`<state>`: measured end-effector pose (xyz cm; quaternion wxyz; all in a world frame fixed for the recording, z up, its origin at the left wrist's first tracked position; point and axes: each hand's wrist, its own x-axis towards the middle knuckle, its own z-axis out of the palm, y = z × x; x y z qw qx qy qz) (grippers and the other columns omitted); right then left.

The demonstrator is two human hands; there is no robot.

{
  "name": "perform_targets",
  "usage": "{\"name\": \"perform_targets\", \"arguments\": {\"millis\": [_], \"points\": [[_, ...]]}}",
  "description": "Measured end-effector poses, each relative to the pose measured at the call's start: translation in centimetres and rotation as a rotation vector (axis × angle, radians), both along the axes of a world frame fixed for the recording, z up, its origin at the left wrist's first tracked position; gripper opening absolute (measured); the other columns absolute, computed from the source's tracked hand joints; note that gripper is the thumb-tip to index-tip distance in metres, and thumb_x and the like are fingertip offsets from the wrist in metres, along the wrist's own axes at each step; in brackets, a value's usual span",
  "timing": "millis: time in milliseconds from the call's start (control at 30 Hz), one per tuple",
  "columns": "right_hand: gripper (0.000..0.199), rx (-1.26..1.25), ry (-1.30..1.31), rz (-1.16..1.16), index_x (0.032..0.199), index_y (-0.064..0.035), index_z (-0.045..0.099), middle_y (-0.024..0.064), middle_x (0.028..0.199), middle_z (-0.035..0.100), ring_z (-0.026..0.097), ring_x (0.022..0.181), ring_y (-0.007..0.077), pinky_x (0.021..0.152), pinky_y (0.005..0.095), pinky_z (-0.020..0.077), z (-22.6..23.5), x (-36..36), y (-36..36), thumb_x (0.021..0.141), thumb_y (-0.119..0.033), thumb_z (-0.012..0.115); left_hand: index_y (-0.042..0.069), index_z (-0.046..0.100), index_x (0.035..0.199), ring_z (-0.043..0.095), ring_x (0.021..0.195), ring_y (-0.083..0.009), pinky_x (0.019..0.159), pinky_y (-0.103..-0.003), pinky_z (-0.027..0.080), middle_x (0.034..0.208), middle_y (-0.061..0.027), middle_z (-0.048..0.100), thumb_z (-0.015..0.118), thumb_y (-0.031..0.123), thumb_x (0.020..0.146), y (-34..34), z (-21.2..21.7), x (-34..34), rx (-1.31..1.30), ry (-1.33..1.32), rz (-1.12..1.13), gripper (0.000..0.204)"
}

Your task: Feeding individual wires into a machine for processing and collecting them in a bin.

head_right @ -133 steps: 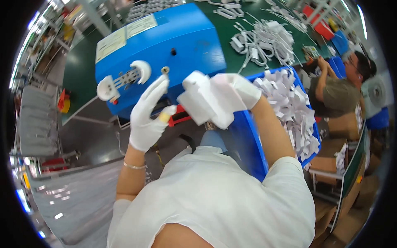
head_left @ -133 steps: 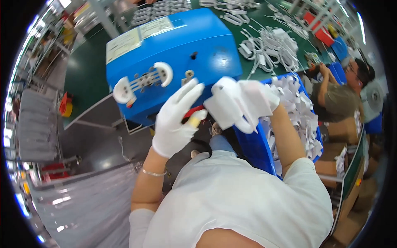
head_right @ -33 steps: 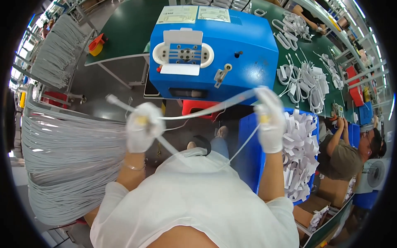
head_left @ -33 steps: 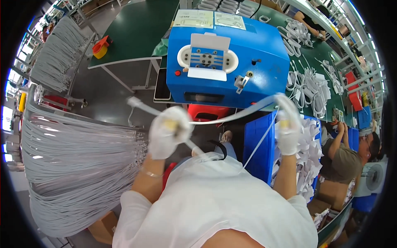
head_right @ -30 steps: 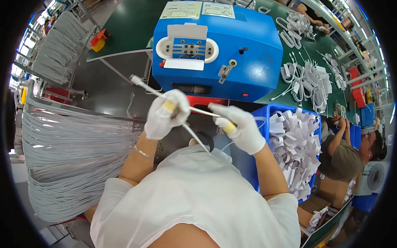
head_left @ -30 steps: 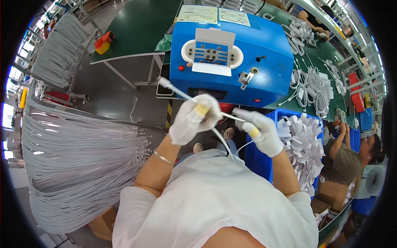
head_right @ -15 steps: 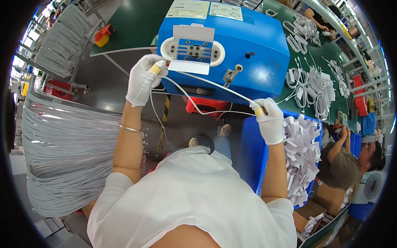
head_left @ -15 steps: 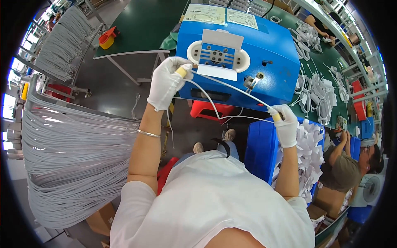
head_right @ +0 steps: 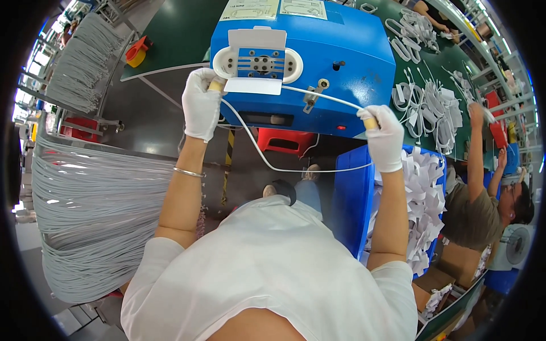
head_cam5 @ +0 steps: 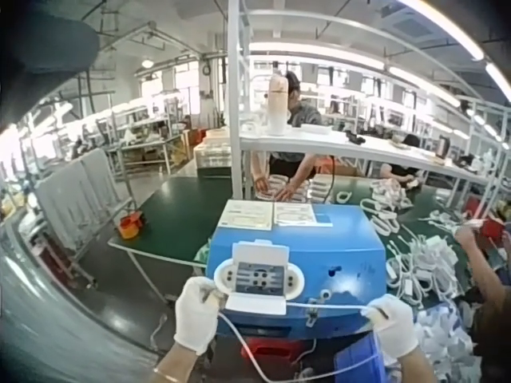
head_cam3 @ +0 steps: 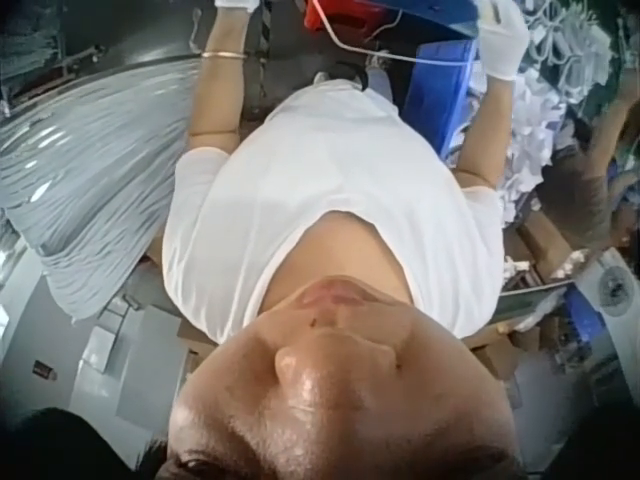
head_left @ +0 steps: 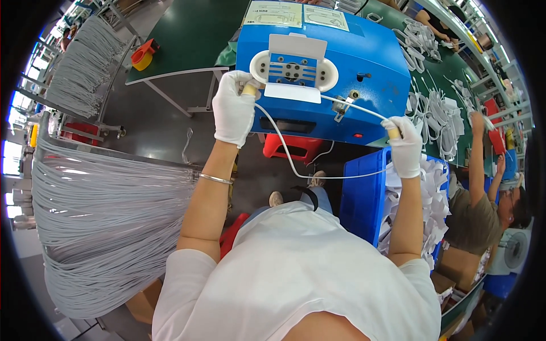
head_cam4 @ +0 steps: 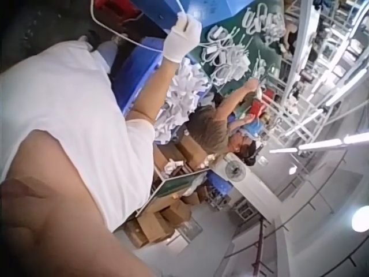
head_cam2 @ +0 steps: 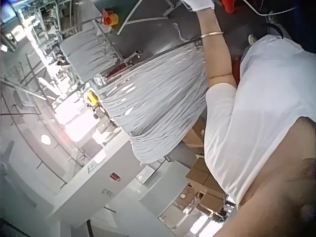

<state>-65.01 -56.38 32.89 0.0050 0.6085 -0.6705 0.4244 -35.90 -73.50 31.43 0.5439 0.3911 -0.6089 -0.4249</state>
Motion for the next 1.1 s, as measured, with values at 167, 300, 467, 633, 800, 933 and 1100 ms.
{"name": "perform_targets", "arguments": {"millis": [167,300,467,633,800,933,1100], "points": [[0.005,-0.017,0.018,-0.020,0.090,-0.0023,0.066,0.0070,0.082,0.065,0.061,0.074,0.0159,0.070,0.0260,0.0468,2.2,-2.9,-1.0,0.087,-0.004,0.062,0.002,0.058,0.097,0.058,0.072,-0.0064,0.065,-0.021,0.049,0.084,-0.0022,0.063,0.065,0.007,0.090,-0.1,-0.3,-0.1,0.021,-0.043,0.035,0.011],[0.007,0.012,0.055,0.007,0.090,-0.0021,0.067,0.0075,0.081,0.065,0.060,0.073,0.0151,0.068,0.0263,0.0466,3.1,-4.7,-3.7,0.088,-0.008,0.062,0.003,0.059,0.103,0.057,0.070,-0.0066,0.065,-0.022,0.049,0.083,-0.0025,0.063,0.067,0.009,0.090,0.1,-0.2,-0.3,0.068,0.014,0.038,0.017],[0.010,0.169,-0.036,0.033,0.090,-0.0018,0.068,0.0066,0.080,0.066,0.060,0.073,0.0128,0.068,0.0246,0.0467,2.2,-5.4,-5.8,0.089,-0.010,0.063,0.008,0.051,0.136,0.056,0.067,-0.0061,0.064,-0.022,0.046,0.071,-0.0019,0.060,0.068,0.012,0.088,2.5,-0.1,1.6,0.048,-0.201,0.172,0.050],[0.015,0.153,-0.070,0.016,0.091,-0.0013,0.068,0.0049,0.084,0.067,0.061,0.078,0.0106,0.073,0.0240,0.0465,2.1,-5.8,-4.4,0.091,-0.014,0.062,0.010,0.052,0.136,0.046,0.061,-0.0037,0.060,-0.020,0.042,0.068,0.0026,0.051,0.062,0.010,0.093,4.9,-1.0,5.7,0.136,-0.172,0.140,0.044],[0.010,0.109,-0.099,0.012,0.090,-0.0024,0.069,0.0027,0.078,0.065,0.056,0.071,0.0084,0.065,0.0223,0.0437,2.0,-5.3,-3.2,0.089,-0.012,0.065,0.008,0.055,0.133,0.047,0.062,-0.0032,0.059,-0.019,0.040,0.070,0.0026,0.053,0.060,0.010,0.094,6.2,-2.2,6.9,0.247,-0.162,0.072,0.039],[0.013,0.209,-0.228,-0.098,0.088,-0.0027,0.071,-0.0014,0.074,0.062,0.049,0.066,0.0049,0.061,0.0210,0.0395,2.4,-5.6,-1.5,0.088,-0.016,0.067,0.006,0.059,0.127,0.050,0.062,-0.0042,0.059,-0.019,0.041,0.069,0.0020,0.057,0.058,0.009,0.094,7.5,-2.4,6.2,0.374,-0.209,-0.132,0.033],[0.018,0.299,-0.340,-0.173,0.085,-0.0023,0.071,-0.0019,0.071,0.062,0.049,0.066,0.0040,0.061,0.0205,0.0383,2.7,-6.7,0.4,0.088,-0.020,0.069,0.005,0.064,0.116,0.057,0.068,-0.0069,0.064,-0.022,0.047,0.080,-0.0018,0.061,0.058,0.010,0.094,9.5,-3.4,3.8,0.549,-0.297,-0.430,0.024]]}}
